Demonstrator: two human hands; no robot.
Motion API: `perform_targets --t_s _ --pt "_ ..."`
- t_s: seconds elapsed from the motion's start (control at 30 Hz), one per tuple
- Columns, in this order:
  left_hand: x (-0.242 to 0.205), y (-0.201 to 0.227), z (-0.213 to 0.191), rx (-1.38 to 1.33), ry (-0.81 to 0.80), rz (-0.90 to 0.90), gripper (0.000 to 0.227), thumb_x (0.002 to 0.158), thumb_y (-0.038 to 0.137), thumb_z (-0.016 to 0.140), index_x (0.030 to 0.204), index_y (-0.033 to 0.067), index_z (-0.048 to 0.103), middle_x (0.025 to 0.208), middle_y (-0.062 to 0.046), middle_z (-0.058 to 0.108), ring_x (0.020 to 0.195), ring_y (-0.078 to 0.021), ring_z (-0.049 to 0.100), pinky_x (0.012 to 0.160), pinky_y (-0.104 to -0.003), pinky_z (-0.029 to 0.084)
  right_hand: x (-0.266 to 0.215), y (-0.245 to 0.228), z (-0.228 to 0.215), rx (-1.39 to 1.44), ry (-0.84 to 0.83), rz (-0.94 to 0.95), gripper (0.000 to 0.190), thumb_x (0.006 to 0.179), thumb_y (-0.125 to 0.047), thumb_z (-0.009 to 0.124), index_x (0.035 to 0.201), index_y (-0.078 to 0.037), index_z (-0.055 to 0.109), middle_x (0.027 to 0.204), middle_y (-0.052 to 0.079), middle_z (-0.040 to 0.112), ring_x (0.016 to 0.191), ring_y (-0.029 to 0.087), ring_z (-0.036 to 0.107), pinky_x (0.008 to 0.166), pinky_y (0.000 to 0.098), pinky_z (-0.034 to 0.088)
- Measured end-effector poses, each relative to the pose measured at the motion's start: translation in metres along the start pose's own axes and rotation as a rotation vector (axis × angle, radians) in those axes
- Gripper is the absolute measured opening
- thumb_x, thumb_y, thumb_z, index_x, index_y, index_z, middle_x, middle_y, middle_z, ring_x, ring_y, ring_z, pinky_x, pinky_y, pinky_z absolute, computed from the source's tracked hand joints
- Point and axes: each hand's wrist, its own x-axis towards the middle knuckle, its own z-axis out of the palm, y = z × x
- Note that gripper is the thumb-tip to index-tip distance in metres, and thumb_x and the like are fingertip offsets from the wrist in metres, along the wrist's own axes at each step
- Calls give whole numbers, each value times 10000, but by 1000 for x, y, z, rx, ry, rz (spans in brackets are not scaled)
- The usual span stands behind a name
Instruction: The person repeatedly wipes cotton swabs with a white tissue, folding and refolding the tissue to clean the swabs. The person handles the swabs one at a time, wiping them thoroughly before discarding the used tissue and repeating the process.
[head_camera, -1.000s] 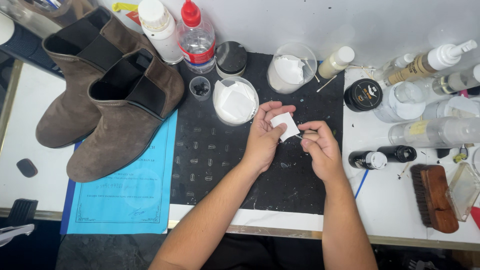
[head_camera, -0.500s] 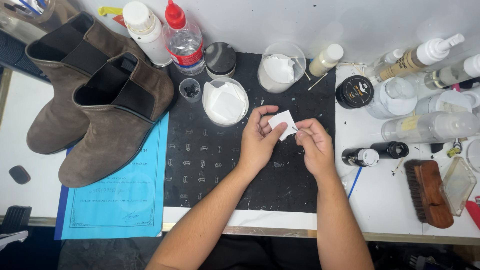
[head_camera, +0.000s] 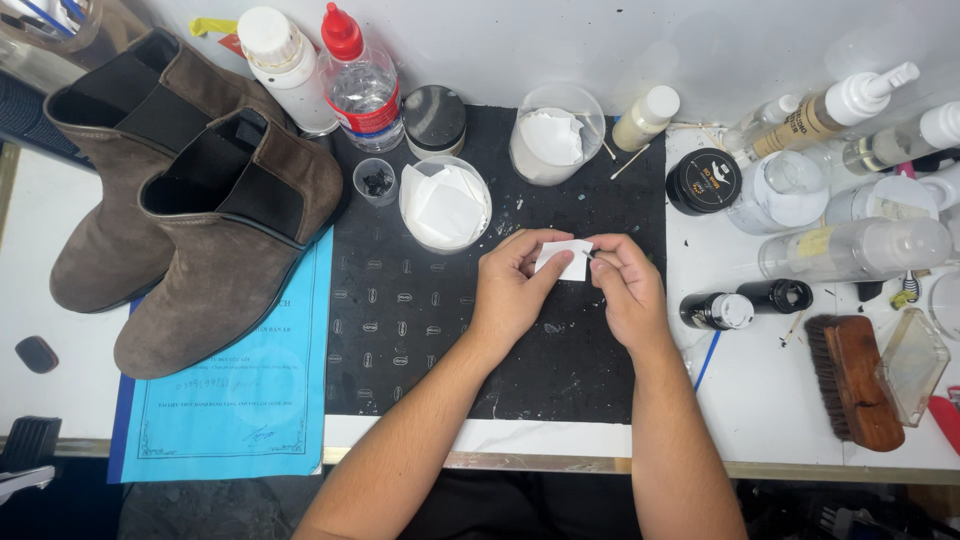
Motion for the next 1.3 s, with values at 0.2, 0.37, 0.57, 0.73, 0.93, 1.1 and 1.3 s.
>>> perform_targets --t_s 0.2,0.37,0.57,0.73,0.93,1.1,1.3 --pt "0 1 0 54 4 11 173 926 82 754 1092 36 768 939 -22 720 738 -43 637 635 -204 516 0 1 1 -83 13 -3 196 1049 -23 498 1214 22 594 884 -11 629 797 33 479 730 205 405" --pt "-2 6 0 63 9 84 174 935 71 741 1105 61 776 930 -44 754 754 -64 691 669 -213 563 2 -8 9 -121 43 14 195 1061 -61 494 1217 5 590 1014 19 708 869 35 582 775 202 464" --pt "-11 9 5 339 70 329 204 923 74 750 1125 79 771 944 -68 756 726 -167 719 640 -266 569 -1 -18 28 -389 146 -19 189 1075 -98 505 1206 -2 602 984 77 751 865 97 672 762 255 517" --pt "-12 5 10 457 92 435 228 916 58 750 1143 80 759 939 -61 741 767 -221 724 673 -318 583 0 -22 36 -447 188 -95 183 1090 -81 476 1202 9 590 1035 98 739 951 131 701 834 272 542" --pt "-12 3 9 520 79 502 262 893 52 761 1155 69 744 969 -69 733 828 -244 723 728 -339 588 -2 -13 38 -431 227 -71 211 1084 -68 453 1208 11 604 1063 99 728 975 134 694 849 270 535" --pt "-13 22 3 374 72 410 250 892 34 738 1141 55 745 995 -91 744 838 -247 744 725 -324 602 0 4 28 -32 97 -90 234 1117 -88 480 1323 5 542 1025 54 657 901 80 567 830 229 467" --pt "-13 73 -47 550 256 319 127 972 92 698 1085 46 735 999 -142 752 868 -295 763 763 -370 611 7 10 26 -4 5 -105 124 1082 -44 590 1189 19 599 1050 108 666 966 132 645 866 277 536"
